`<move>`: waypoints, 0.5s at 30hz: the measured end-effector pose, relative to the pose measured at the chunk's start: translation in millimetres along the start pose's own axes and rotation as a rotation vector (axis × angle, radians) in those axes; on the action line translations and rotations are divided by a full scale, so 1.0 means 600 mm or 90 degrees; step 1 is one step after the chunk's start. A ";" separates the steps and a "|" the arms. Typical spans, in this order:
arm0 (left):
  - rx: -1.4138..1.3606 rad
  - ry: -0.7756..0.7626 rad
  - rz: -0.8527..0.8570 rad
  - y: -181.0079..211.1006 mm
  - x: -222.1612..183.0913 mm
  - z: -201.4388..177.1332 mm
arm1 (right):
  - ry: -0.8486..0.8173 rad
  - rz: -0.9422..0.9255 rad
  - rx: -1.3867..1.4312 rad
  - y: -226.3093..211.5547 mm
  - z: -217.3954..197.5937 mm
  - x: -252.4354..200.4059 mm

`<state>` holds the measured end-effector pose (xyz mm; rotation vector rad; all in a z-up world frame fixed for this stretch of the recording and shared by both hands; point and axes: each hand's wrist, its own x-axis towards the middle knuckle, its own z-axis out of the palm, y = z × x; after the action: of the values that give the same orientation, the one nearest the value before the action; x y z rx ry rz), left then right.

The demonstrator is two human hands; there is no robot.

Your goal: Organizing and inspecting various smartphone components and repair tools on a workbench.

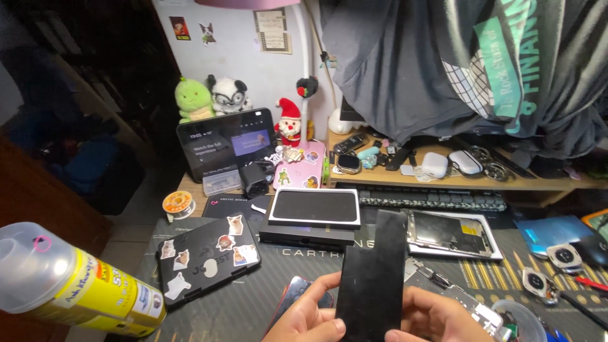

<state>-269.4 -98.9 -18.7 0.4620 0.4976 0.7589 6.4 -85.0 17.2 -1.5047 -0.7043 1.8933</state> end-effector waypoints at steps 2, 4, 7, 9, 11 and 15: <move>0.000 -0.005 -0.002 -0.002 -0.001 -0.003 | -0.023 -0.061 -0.024 0.033 -0.036 0.024; 0.000 -0.007 -0.003 -0.005 0.000 -0.003 | -0.050 -0.122 -0.051 0.056 -0.058 0.039; -0.019 -0.001 -0.003 -0.007 0.000 -0.002 | -0.017 -0.160 -0.045 0.068 -0.064 0.046; 0.002 0.031 -0.011 -0.005 -0.001 0.003 | -0.005 -0.144 -0.052 0.065 -0.061 0.048; 0.002 0.031 -0.006 -0.006 0.001 0.002 | 0.003 -0.142 -0.063 0.059 -0.055 0.043; -0.019 0.051 -0.004 -0.007 0.000 0.007 | 0.008 -0.146 -0.065 0.047 -0.037 0.024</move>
<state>-264.8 -102.7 -17.6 0.4037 0.5620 0.7807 22.1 -92.9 -17.5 -1.4283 -0.9381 1.6969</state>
